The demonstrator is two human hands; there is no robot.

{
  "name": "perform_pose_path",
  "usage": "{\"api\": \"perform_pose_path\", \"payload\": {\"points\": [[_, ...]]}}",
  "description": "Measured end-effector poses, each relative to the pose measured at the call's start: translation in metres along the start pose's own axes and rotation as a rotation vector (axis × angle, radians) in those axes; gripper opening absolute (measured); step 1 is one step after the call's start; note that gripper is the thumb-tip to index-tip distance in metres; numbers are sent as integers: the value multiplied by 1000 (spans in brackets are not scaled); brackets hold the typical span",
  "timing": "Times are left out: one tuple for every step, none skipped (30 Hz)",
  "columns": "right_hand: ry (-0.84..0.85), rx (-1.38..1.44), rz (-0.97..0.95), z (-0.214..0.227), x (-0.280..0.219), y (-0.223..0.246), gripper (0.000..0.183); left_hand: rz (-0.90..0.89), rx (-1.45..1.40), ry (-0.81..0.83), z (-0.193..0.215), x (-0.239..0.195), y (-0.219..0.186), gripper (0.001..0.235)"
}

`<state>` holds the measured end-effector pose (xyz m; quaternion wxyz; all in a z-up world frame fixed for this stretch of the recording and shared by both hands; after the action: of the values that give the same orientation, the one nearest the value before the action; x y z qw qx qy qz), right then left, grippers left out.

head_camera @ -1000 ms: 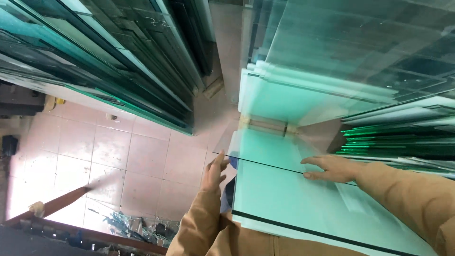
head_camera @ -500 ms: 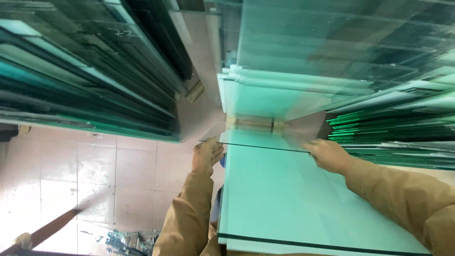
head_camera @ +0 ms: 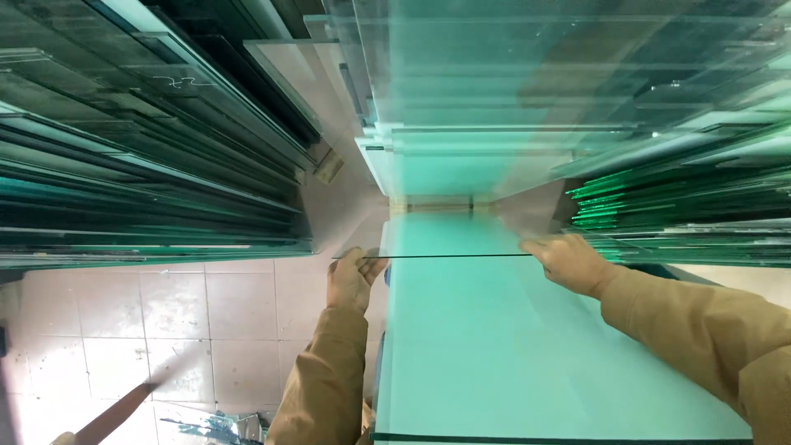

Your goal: Moving and sorting through large glass panels stored vertically in a rack.

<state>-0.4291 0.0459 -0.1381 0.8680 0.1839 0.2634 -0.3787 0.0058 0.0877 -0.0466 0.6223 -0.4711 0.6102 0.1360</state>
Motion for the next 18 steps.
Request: {"api": "perform_pose_path", "payload": {"points": [[-11, 4, 22, 1, -1, -1, 48, -3, 10, 24, 5, 7, 4, 11], [-22, 7, 45, 2, -1, -2, 45, -6, 18, 46, 10, 14, 8, 10], [-21, 6, 48, 1, -1, -3, 45, -6, 15, 45, 3, 10, 2, 10], [-29, 2, 40, 1, -5, -3, 43, -15, 4, 42, -2, 5, -2, 12], [-36, -2, 32, 0, -9, -4, 40, -24, -7, 39, -8, 0, -5, 15], [-38, -4, 38, -4, -7, -7, 40, -28, -11, 36, -7, 3, -3, 15], [-83, 1, 41, -7, -5, -10, 38, -25, -35, 32, -7, 5, -1, 15], [-128, 10, 40, -10, -5, -12, 36, -20, -55, 29, -7, 7, 1, 15], [-128, 11, 42, -12, 1, -13, 36, -21, -55, 27, -3, 14, 1, 15], [-142, -17, 45, -16, 2, -13, 37, -27, -44, 39, 0, 21, 3, 15], [-155, -45, 47, -20, 4, -14, 37, -33, -33, 51, 2, 27, 7, 14], [-148, -43, 47, -17, 4, -15, 37, -26, -33, 48, -2, 25, 4, 14], [-173, -64, 38, -14, 4, -16, 35, -42, -19, 56, -7, 22, 2, 14], [-203, -85, 30, -11, 7, -16, 33, -62, -6, 64, -10, 19, -3, 14], [-200, -83, 31, 20, 6, -6, 33, -59, -5, 61, -5, 25, -2, 14], [-264, -184, 25, 52, 4, 5, 30, -26, 34, 144, -1, 31, 0, 18], [-328, -285, 18, 85, 3, 16, 30, 8, 72, 226, 4, 36, 1, 40], [-333, -286, 19, 89, 0, 11, 30, 3, 72, 227, 7, 26, -2, 40]]}}
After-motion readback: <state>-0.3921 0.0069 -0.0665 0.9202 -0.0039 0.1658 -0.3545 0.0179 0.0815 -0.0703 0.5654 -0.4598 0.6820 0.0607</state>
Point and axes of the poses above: each hand's wrist, its own x-axis towards the middle knuckle, its own z-axis out of the back of the hand, y = z × x, the point moved 2 cm from there along x, towards the middle knuckle, and after that the axes turned 8 degrees about y, right-handed, at the moved point
